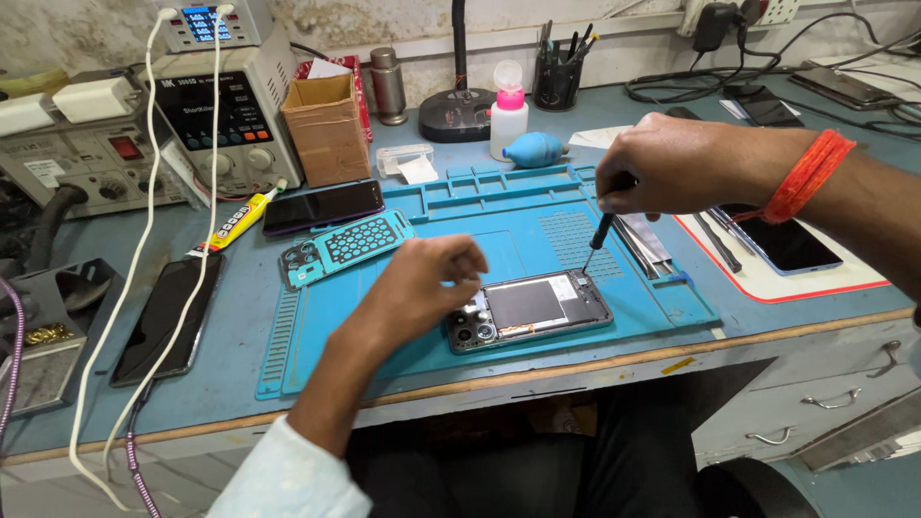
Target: The person pries open the back cover of a smartphone using a pry tool, sets the cover aside, and uses a screwdriver to unscrew components from the exposed phone body on a repair mat. They continue working on the opened phone with the screwdriver for the rest of the clip.
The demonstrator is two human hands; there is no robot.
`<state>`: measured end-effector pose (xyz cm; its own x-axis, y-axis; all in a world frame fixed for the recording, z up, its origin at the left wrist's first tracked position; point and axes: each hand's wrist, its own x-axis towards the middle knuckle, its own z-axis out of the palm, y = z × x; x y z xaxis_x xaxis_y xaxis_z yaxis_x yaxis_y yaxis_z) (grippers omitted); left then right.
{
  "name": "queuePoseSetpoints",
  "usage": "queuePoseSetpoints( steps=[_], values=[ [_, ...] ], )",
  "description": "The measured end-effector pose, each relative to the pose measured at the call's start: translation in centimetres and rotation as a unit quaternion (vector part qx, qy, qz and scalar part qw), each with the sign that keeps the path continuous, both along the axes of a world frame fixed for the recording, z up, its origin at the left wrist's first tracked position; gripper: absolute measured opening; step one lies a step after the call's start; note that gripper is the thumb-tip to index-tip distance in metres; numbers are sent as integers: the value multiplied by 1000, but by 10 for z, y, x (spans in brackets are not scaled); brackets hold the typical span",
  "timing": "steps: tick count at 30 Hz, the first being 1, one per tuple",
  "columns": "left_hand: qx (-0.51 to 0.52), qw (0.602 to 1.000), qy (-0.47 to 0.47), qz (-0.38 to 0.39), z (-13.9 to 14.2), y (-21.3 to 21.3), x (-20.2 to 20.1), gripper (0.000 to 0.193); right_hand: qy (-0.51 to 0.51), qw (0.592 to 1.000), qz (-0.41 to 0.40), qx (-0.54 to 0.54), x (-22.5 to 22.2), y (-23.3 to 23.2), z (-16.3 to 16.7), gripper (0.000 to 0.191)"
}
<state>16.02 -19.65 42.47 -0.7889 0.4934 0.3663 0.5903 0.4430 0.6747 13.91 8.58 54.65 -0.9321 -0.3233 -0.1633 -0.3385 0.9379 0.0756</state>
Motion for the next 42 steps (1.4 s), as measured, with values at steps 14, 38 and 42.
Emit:
queuePoseSetpoints(
  steps=[14,38,42],
  values=[
    [-73,990,19,116,-10,-56,22,23,-8,998,-10,64,13,-29,11,35],
    [-60,996,63,-6,-10,59,7,47,26,997,35,71,-5,-14,-2,30],
    [-116,992,34,-23,-11,87,-2,79,113,928,350,-57,-2,-16,-3,37]
  ],
)
